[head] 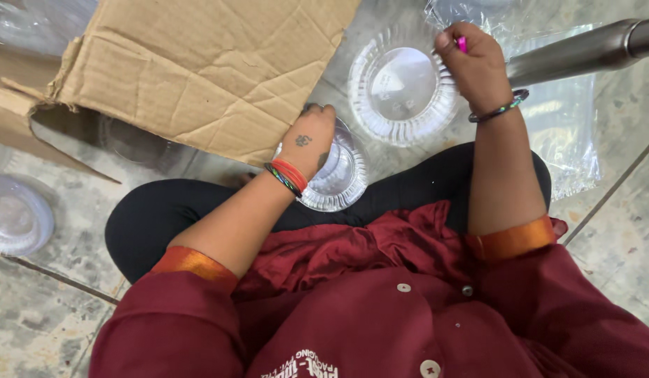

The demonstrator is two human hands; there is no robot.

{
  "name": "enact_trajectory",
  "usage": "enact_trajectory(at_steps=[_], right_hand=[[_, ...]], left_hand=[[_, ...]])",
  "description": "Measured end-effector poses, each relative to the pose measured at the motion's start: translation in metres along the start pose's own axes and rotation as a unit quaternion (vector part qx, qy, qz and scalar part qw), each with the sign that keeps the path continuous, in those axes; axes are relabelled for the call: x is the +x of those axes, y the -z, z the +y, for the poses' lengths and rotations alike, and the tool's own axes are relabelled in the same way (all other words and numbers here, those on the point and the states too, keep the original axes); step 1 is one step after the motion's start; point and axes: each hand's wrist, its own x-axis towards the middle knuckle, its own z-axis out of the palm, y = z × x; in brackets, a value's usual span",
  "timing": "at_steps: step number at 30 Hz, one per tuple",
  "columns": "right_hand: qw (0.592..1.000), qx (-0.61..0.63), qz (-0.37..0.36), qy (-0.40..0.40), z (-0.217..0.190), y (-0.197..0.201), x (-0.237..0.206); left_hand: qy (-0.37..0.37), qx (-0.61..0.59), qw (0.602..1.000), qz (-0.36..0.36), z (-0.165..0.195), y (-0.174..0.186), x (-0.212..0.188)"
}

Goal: The person sits on the floor and repeatedly picks up clear plastic plates, wraps each one in a plastic bag, and places the wrapped plates into a cardboard box. The person uses a pink utility knife to cut open the packaging and handles the plates and bags by hand.

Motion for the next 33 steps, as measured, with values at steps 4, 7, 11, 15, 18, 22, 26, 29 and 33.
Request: enact_trajectory(at_steps=[4,7,11,15,18,22,26,29,33], right_hand=[[0.947,-0.299,0.043,-0.106,0.023,0.005,0.009],[0.91,-0.372,0.031,-0.182,0.054,0.01,0.019],[0.871,-0.466,0.034,-0.152,0.098,0.013,0.03],[0.847,-0.493,0.015,-0.197,0.103,0.01,0.034],[0.838,-0.51,-0.011,-0.192,0.079,0.004,0.025],[0.845,-0.518,-0.056,-0.125,0.043,-0.017,0.001],[0.848,-0.519,-0.07,-0.083,0.026,-0.039,-0.012],[0.866,-0.5,0.002,-0.026,0.022,-0.044,-0.01],[0.9,-0.425,-0.09,-0.027,0.013,-0.034,-0.009]], left_hand=[[0.011,-0.019,1.0,-0.002,0.007,0.002,-0.002],[0.029,-0.052,0.997,-0.042,0.013,0.01,-0.003],[0.039,-0.138,0.989,-0.029,0.005,0.029,0.0],[0.093,-0.198,0.976,-0.005,-0.012,0.044,0.008],[0.096,-0.196,0.976,-0.018,-0.015,0.038,0.009],[0.063,-0.124,0.985,-0.104,-0.01,0.009,0.006],[0.05,-0.063,0.993,-0.091,-0.015,-0.013,0.005],[0.098,-0.076,0.988,-0.089,-0.021,-0.012,0.008],[0.128,-0.103,0.98,-0.109,-0.017,0.002,0.009]])
